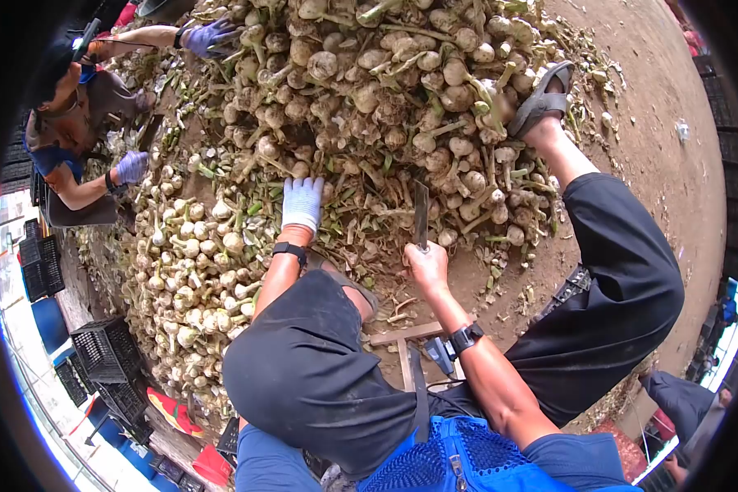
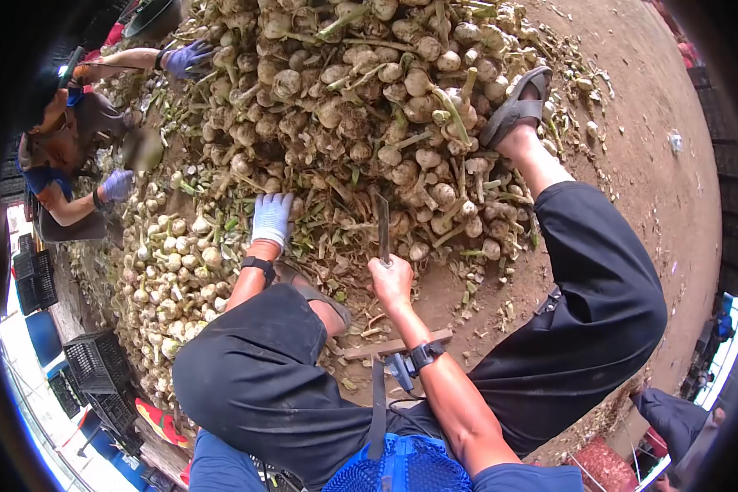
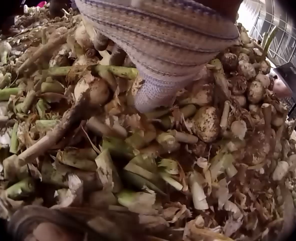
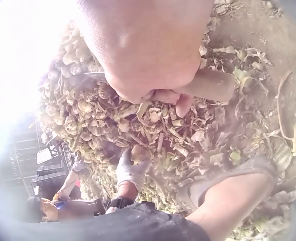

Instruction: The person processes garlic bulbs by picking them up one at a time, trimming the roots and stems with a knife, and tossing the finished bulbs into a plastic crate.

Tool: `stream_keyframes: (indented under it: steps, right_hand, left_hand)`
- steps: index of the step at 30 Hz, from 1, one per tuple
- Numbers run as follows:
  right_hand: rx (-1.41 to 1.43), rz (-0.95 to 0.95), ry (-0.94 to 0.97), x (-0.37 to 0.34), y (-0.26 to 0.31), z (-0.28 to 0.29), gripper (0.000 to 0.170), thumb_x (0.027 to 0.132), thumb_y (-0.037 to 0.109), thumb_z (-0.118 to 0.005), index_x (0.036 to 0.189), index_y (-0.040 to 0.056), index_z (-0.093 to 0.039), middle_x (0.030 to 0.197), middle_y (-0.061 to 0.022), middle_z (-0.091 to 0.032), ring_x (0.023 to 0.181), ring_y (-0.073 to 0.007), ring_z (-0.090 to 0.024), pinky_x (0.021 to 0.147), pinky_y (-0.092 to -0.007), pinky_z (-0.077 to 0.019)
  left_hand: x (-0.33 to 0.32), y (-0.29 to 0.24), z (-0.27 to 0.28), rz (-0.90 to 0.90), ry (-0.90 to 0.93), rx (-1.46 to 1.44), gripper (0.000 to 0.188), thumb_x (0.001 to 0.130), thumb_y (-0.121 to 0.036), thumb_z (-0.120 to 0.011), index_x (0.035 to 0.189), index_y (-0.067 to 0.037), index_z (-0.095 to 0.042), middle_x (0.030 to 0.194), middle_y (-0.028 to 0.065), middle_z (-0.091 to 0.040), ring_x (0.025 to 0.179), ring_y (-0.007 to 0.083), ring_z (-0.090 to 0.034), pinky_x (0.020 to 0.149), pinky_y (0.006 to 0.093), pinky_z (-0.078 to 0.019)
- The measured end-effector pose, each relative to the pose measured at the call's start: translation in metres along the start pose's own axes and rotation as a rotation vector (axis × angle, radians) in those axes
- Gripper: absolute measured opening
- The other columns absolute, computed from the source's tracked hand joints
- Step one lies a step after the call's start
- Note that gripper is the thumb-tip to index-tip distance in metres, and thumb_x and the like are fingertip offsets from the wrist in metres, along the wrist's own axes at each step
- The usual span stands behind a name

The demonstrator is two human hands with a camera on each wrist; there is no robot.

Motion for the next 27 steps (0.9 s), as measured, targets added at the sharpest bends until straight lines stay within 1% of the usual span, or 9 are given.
stream_keyframes:
  steps: [3, 5, 7, 8, 11, 14, 19, 23, 27]
  right_hand:
    - [-0.024, 0.06, 0.012, -0.002, 0.014, -0.007, 0.024, 0.088, 0.017, -0.065, 0.069, 0.0053, -0.055, 0.06, 0.0019, -0.053, 0.05, -0.0089, -0.054, 0.048, -0.0288, -0.0538]
    - [-0.066, 0.207, -0.006, -0.011, 0.034, -0.012, 0.026, 0.084, 0.019, -0.066, 0.067, 0.0015, -0.056, 0.057, 0.0003, -0.053, 0.05, -0.0088, -0.052, 0.048, -0.0313, -0.0458]
    - [-0.046, 0.243, 0.033, -0.028, 0.06, -0.018, 0.026, 0.084, 0.019, -0.066, 0.069, 0.0001, -0.057, 0.055, -0.0019, -0.052, 0.05, -0.0096, -0.05, 0.051, -0.032, -0.0433]
    - [-0.05, 0.341, 0.043, -0.033, 0.072, -0.022, 0.025, 0.084, 0.018, -0.066, 0.07, -0.0005, -0.057, 0.055, -0.0036, -0.051, 0.052, -0.01, -0.049, 0.052, -0.0326, -0.0436]
    - [0.015, 0.486, 0.086, -0.069, 0.116, -0.026, 0.025, 0.086, 0.017, -0.067, 0.072, -0.0014, -0.057, 0.056, -0.0109, -0.05, 0.052, -0.0171, -0.045, 0.054, -0.035, -0.0438]
    - [-0.067, 0.9, 0.024, -0.12, 0.173, -0.021, 0.025, 0.088, 0.017, -0.067, 0.071, -0.0001, -0.059, 0.066, -0.019, -0.059, 0.057, -0.0363, -0.055, 0.057, -0.0394, -0.0471]
    - [-0.129, 1.269, -0.015, -0.198, 0.231, -0.002, 0.014, 0.079, 0.013, -0.073, 0.082, 0.0043, -0.062, 0.079, -0.0144, -0.06, 0.071, -0.0364, -0.063, 0.06, -0.0422, -0.0508]
    - [-0.214, 1.435, -0.014, -0.23, 0.241, 0.016, 0.026, 0.068, 0.013, -0.081, 0.084, 0.007, -0.061, 0.084, -0.0116, -0.06, 0.071, -0.0331, -0.065, 0.059, -0.0405, -0.0517]
    - [-0.321, 1.464, -0.013, -0.231, 0.233, 0.024, 0.028, 0.069, 0.018, -0.08, 0.085, 0.0067, -0.06, 0.086, -0.0103, -0.06, 0.071, -0.0308, -0.066, 0.058, -0.0406, -0.0517]
  left_hand:
    - [-0.016, 0.008, 0.023, 0.127, -0.065, -0.342, 0.066, 0.066, -0.021, -0.08, 0.127, -0.007, -0.059, 0.121, 0.0184, -0.063, 0.112, 0.0381, -0.059, 0.101, 0.0464, -0.0454]
    - [-0.027, 0.02, 0.046, 0.271, -0.054, -0.518, 0.064, 0.069, -0.022, -0.078, 0.125, -0.002, -0.057, 0.115, 0.0218, -0.066, 0.1, 0.0365, -0.067, 0.094, 0.0418, -0.0527]
    - [-0.043, 0.028, 0.087, 0.382, -0.153, -0.98, 0.075, 0.065, -0.023, -0.086, 0.128, -0.002, -0.051, 0.112, 0.0151, -0.066, 0.1, 0.0246, -0.065, 0.094, 0.0354, -0.0526]
    - [-0.045, 0.036, 0.098, 0.356, -0.225, -1.131, 0.076, 0.067, -0.018, -0.086, 0.13, -0.002, -0.048, 0.114, 0.0103, -0.063, 0.103, 0.0169, -0.062, 0.093, 0.0308, -0.052]
    - [-0.057, 0.04, 0.177, 0.203, -0.252, -1.588, 0.078, 0.071, -0.014, -0.086, 0.136, -0.003, -0.043, 0.12, 0.007, -0.06, 0.104, 0.0158, -0.061, 0.089, 0.0303, -0.0542]
    - [-0.081, 0.017, 0.284, 0.119, -0.129, -1.507, 0.069, 0.078, -0.011, -0.079, 0.138, -0.003, -0.047, 0.118, 0.0045, -0.061, 0.098, 0.0117, -0.062, 0.085, 0.0273, -0.0544]
    - [-0.124, -0.038, 0.401, 0.059, 0.001, -1.234, 0.072, 0.076, -0.01, -0.079, 0.14, -0.002, -0.047, 0.114, 0.0036, -0.064, 0.099, 0.0095, -0.061, 0.082, 0.0258, -0.0543]
    - [-0.162, -0.088, 0.425, -0.108, -0.022, -1.211, 0.073, 0.078, -0.016, -0.084, 0.139, -0.005, -0.045, 0.118, 0.0034, -0.062, 0.107, 0.0107, -0.059, 0.09, 0.0276, -0.0522]
    - [-0.166, -0.097, 0.379, -0.019, -0.065, -1.241, 0.074, 0.08, -0.018, -0.085, 0.14, -0.006, -0.044, 0.117, 0.0036, -0.064, 0.104, 0.01, -0.059, 0.089, 0.028, -0.0517]
Point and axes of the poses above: each hand's wrist, its own x-axis towards the middle knuckle, its own z-axis out of the back of the hand, y = z × x, the point moved 4 cm from there along x, towards the middle knuckle
